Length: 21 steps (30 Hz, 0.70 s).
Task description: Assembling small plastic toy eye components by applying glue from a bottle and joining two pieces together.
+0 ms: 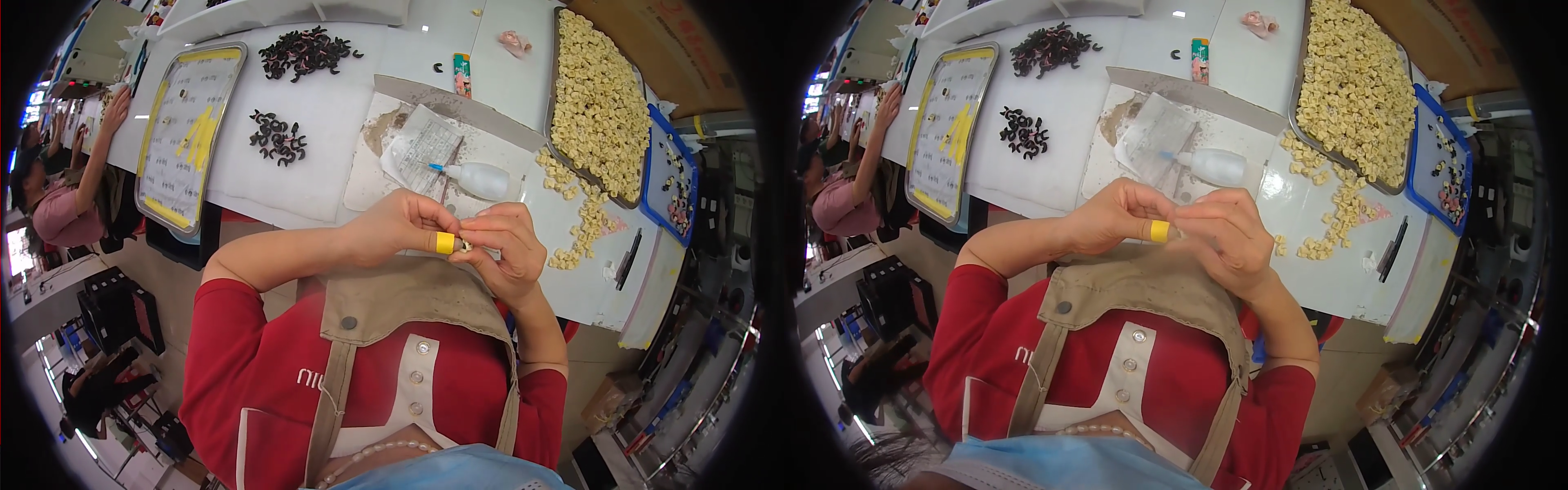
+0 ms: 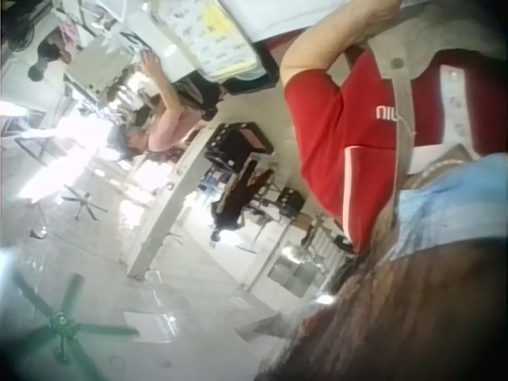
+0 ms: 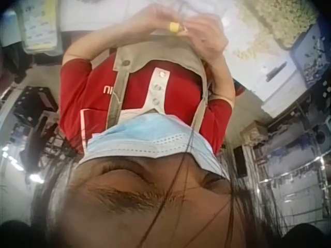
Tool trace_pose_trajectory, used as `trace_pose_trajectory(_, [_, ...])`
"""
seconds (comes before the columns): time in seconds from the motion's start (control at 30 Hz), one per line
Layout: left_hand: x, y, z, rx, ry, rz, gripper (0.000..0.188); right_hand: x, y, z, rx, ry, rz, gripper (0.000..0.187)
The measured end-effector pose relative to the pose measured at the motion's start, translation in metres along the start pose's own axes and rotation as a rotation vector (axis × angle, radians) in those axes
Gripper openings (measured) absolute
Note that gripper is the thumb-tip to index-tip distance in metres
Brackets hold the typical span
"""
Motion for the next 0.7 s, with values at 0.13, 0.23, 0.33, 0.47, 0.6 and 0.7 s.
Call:
trace_pose_trajectory(0.13, [0.001, 0.002, -0.002, -0.001, -0.008, 0.020, 0.017, 0.001, -0.002, 0.002, 0.013, -0.009, -0.023, 0.026])
trace_pose_trajectory(0.23, [0.002, 0.003, -0.005, -0.044, -0.007, 0.009, 0.016, 0.001, -0.003, 0.003, 0.025, -0.016, -0.024, 0.026])
trace_pose_trajectory(0.33, [0.005, 0.004, -0.007, -0.076, 0.023, 0.020, 0.018, 0.000, -0.002, 0.004, 0.024, -0.023, -0.019, 0.026])
trace_pose_trajectory(0.47, [0.006, 0.003, -0.007, -0.117, 0.016, 0.019, 0.016, -0.001, -0.004, 0.006, 0.038, -0.059, -0.012, 0.026])
trace_pose_trajectory(0.6, [0.008, 0.005, -0.010, -0.138, 0.012, 0.016, 0.015, -0.001, -0.005, 0.006, 0.045, -0.085, 0.003, 0.026])
trace_pose_trajectory(0.7, [0.008, 0.006, -0.010, -0.107, 0.013, 0.013, 0.014, -0.001, -0.006, 0.006, 0.037, -0.100, -0.004, 0.027])
Point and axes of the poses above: each hand's wrist, its own x-axis towards the middle knuckle, its own y-axis out of the back of the hand, z = x × y, the point moved 3 cm from there along x, towards the middle knuckle, and after that the axes turned 14 degrees about z, right-handed, at the moved point
